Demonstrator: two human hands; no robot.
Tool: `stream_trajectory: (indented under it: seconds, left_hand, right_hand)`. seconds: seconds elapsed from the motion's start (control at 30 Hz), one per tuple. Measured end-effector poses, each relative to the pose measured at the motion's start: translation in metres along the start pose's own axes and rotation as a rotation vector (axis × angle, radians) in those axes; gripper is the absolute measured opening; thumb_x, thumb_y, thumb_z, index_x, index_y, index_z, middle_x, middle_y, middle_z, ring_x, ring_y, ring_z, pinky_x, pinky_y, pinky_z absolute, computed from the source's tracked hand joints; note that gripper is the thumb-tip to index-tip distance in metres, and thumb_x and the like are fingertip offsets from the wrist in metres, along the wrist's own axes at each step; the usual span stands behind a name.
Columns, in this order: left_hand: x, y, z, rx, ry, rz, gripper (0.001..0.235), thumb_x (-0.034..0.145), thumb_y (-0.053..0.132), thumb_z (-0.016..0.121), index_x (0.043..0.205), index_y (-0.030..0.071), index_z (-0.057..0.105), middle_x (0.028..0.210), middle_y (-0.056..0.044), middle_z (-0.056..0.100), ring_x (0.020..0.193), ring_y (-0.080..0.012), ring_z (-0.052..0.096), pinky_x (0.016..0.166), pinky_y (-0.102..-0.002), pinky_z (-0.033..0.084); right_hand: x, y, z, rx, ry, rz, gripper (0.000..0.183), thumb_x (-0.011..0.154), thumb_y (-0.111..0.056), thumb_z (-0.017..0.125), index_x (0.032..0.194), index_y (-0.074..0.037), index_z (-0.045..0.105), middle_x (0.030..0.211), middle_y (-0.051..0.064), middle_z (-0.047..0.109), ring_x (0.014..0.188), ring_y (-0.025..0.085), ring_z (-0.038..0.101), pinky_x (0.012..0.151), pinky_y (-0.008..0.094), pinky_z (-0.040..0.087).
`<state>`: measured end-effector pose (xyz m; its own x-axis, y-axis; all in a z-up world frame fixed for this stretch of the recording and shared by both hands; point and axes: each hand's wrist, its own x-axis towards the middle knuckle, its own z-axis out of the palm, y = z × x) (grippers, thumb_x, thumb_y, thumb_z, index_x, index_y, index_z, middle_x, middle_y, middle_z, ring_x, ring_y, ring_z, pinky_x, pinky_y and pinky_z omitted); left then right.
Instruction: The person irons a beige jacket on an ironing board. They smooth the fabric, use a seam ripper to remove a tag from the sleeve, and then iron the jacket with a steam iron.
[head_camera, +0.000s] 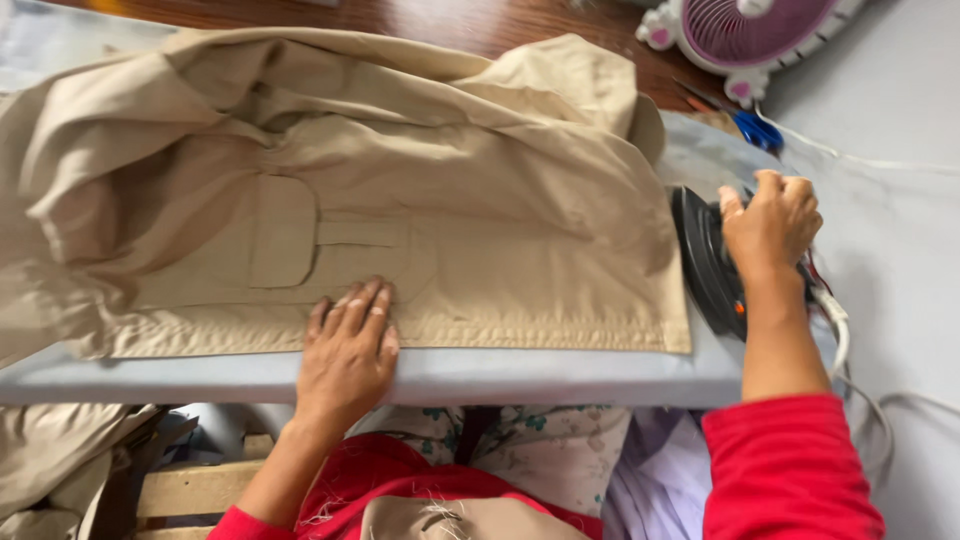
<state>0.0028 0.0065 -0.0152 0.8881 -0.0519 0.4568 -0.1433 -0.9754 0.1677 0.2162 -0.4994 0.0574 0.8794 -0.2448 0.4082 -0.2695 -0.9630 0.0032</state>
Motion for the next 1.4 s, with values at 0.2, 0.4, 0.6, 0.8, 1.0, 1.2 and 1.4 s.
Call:
stream_trajectory:
  seconds: [0.2, 0.4, 0.6, 0.8, 1.0, 1.2, 1.4]
  left_hand:
    - [0.036, -0.068, 0.003, -0.119, 0.233, 0.091, 0.033, 0.08, 0.012, 0.063, 0.111, 0.016, 0.076, 0.113, -0.006, 0.07, 0.107, -0.0289, 0.068, 0.098, -0.045, 0.049]
    - [0.122, -0.145, -0.076, 0.017, 0.356, -0.023, 0.059, 0.093, -0.01, 0.074, 0.149, -0.002, 0.059, 0.16, -0.025, 0.048, 0.148, -0.0428, 0.037, 0.12, -0.066, 0.013]
    - [0.133, -0.202, -0.075, 0.014, 0.15, -0.186, 0.087, 0.089, 0.023, 0.065, 0.166, 0.002, 0.031, 0.158, -0.033, 0.048, 0.149, -0.054, 0.033, 0.113, -0.073, 0.001]
    - [0.108, -0.216, -0.072, -0.111, 0.228, -0.048, 0.051, 0.091, 0.008, 0.058, 0.141, 0.008, 0.064, 0.135, -0.015, 0.07, 0.131, -0.0353, 0.059, 0.108, -0.054, 0.027]
    - [0.036, -0.218, -0.126, -0.298, 0.158, -0.056, 0.028, 0.084, -0.01, 0.062, 0.105, -0.002, 0.08, 0.098, -0.014, 0.076, 0.084, -0.0267, 0.068, 0.07, -0.04, 0.055]
    - [-0.045, -0.24, -0.192, -1.182, -0.359, 0.067, 0.033, 0.072, -0.01, 0.046, 0.065, 0.007, 0.074, 0.074, -0.006, 0.077, 0.077, -0.0188, 0.074, 0.107, -0.047, 0.046]
    - [-0.081, -0.246, -0.202, -0.626, -0.583, -0.405, 0.026, 0.082, 0.014, 0.074, 0.092, 0.022, 0.096, 0.092, 0.01, 0.1, 0.081, -0.0052, 0.092, 0.073, -0.022, 0.07]
  right_hand:
    - [-0.036, -0.136, -0.039, 0.423, 0.085, -0.524, 0.048, 0.095, -0.015, 0.071, 0.14, -0.001, 0.061, 0.125, 0.024, 0.06, 0.12, 0.048, 0.059, 0.095, 0.063, 0.048]
    - [-0.027, -0.152, 0.023, 0.436, -0.256, -0.36, 0.035, 0.081, -0.015, 0.052, 0.101, -0.028, 0.078, 0.104, 0.006, 0.078, 0.105, 0.033, 0.07, 0.094, 0.048, 0.048]
    - [-0.138, -0.142, -0.042, 0.75, -0.037, -0.829, 0.018, 0.084, 0.001, 0.05, 0.081, -0.006, 0.066, 0.132, 0.016, 0.061, 0.123, 0.035, 0.057, 0.108, 0.052, 0.036]
    - [-0.199, -0.119, -0.142, 0.977, -1.361, -1.274, 0.013, 0.081, 0.002, 0.05, 0.083, -0.011, 0.051, 0.082, 0.008, 0.054, 0.076, 0.03, 0.05, 0.071, 0.041, 0.044]
    - [-0.112, -0.147, -0.099, 1.016, -0.755, -0.72, 0.028, 0.089, 0.004, 0.052, 0.097, -0.014, 0.072, 0.091, -0.001, 0.074, 0.088, 0.012, 0.069, 0.087, 0.026, 0.05]
    - [-0.037, -0.198, -0.012, 0.215, -0.201, -0.481, 0.123, 0.066, -0.023, 0.084, 0.165, -0.032, 0.011, 0.165, 0.03, -0.01, 0.154, 0.054, 0.002, 0.114, 0.076, 0.014]
    - [-0.058, -0.194, 0.046, 0.336, -0.455, -0.656, 0.019, 0.091, -0.006, 0.045, 0.102, -0.017, 0.056, 0.111, 0.012, 0.059, 0.094, 0.042, 0.061, 0.069, 0.057, 0.046]
